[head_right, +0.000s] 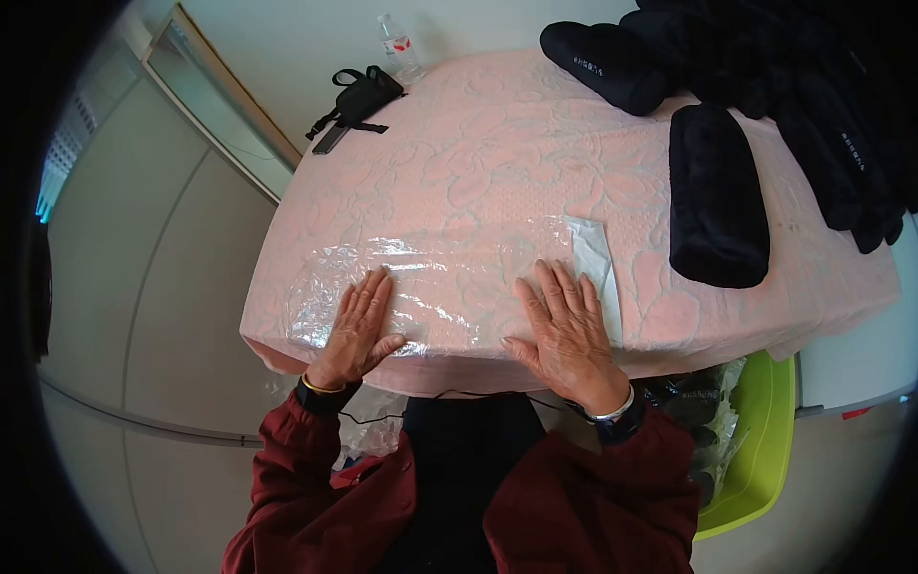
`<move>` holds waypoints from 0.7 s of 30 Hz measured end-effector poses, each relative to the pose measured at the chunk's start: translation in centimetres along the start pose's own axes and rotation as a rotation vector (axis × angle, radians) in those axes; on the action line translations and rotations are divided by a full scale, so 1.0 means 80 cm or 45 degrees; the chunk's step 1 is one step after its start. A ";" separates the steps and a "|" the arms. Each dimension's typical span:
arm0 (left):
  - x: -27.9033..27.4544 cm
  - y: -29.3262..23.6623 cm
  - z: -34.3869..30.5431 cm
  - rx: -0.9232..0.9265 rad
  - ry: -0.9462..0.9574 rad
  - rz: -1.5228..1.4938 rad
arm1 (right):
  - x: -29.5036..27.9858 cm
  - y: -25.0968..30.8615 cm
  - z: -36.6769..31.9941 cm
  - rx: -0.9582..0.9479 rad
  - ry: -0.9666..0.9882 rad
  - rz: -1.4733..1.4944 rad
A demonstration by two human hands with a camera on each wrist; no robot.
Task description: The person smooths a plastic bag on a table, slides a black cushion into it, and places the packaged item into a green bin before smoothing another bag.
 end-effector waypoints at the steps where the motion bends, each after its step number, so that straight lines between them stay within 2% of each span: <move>1: -0.001 0.024 -0.009 -0.087 0.019 -0.048 | 0.000 0.000 0.001 0.005 0.017 -0.003; 2: -0.001 0.044 -0.018 -0.092 0.022 -0.048 | 0.002 -0.001 0.001 0.009 0.034 -0.007; 4: 0.002 0.093 -0.036 -0.272 -0.006 -0.066 | 0.004 -0.001 0.002 0.003 0.035 -0.006; 9: 0.003 0.156 -0.069 -0.486 -0.003 -0.024 | 0.005 -0.002 0.001 0.004 0.025 -0.022; 14: 0.001 0.169 -0.078 -0.591 -0.012 0.008 | 0.006 -0.002 0.000 0.006 0.008 -0.013; 17: -0.010 0.154 -0.077 -0.674 0.018 0.013 | 0.006 -0.002 -0.002 0.002 -0.009 -0.020; 21: -0.027 0.115 -0.061 -0.700 0.107 0.266 | 0.008 -0.003 -0.002 -0.012 -0.039 -0.031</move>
Point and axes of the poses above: each hand's wrist, its own z-axis towards the middle knuckle, its own x-axis out of the palm, y = z × x, the point moved 7 cm from there along z, towards the middle knuckle, and after that the axes turned 13 degrees about y, right-handed, at the moved point
